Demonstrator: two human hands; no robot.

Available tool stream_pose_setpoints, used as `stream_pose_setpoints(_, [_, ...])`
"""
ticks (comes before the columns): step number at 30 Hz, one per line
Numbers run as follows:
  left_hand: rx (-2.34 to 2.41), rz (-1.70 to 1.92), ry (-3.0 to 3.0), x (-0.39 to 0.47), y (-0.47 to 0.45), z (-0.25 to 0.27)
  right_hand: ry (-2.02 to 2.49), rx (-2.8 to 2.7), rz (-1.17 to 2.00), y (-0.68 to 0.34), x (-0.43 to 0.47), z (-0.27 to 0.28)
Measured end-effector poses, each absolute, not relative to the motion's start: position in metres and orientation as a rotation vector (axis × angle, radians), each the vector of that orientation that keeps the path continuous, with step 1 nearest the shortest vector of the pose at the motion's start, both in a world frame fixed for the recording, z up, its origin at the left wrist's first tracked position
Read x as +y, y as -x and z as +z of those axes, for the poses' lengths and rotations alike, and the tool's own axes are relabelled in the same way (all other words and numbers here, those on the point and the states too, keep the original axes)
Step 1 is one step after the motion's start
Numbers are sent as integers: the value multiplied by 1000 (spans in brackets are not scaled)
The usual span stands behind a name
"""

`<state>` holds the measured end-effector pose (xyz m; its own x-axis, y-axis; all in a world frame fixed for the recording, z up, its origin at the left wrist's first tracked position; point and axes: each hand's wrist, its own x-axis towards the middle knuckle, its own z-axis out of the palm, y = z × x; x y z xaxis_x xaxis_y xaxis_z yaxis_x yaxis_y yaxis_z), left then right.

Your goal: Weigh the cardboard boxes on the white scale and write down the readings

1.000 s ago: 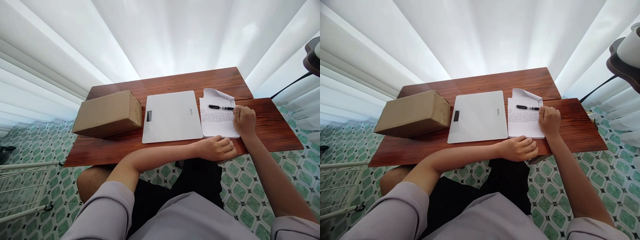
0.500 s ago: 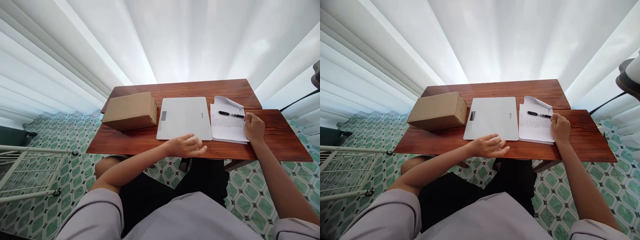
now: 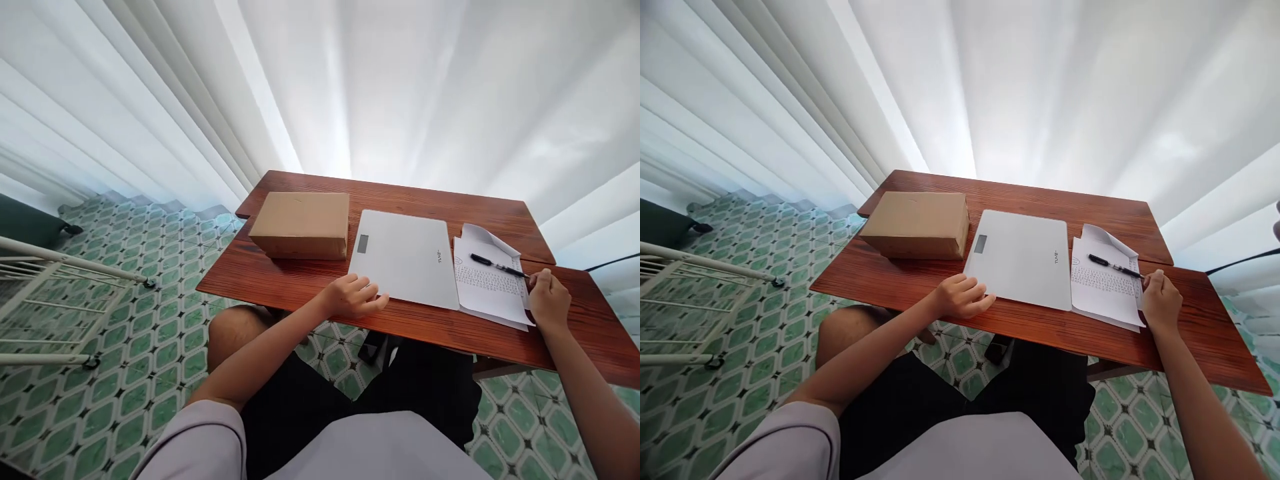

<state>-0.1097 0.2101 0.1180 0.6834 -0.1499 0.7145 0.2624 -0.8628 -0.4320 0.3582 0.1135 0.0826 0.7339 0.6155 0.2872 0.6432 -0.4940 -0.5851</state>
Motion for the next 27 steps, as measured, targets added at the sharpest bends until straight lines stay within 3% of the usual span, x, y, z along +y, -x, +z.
stream_pose_setpoints(15, [-96, -1208, 2439, 196, 107, 101, 2085, -1155, -310, -322, 115, 132])
stream_pose_setpoints(22, [-102, -1250, 2434, 196, 108, 102, 1701, -1562, -203, -179, 170, 176])
stream_pose_setpoints(27, [-117, -1207, 2455, 197, 111, 103, 1406, -1800, -76, -71, 217, 178])
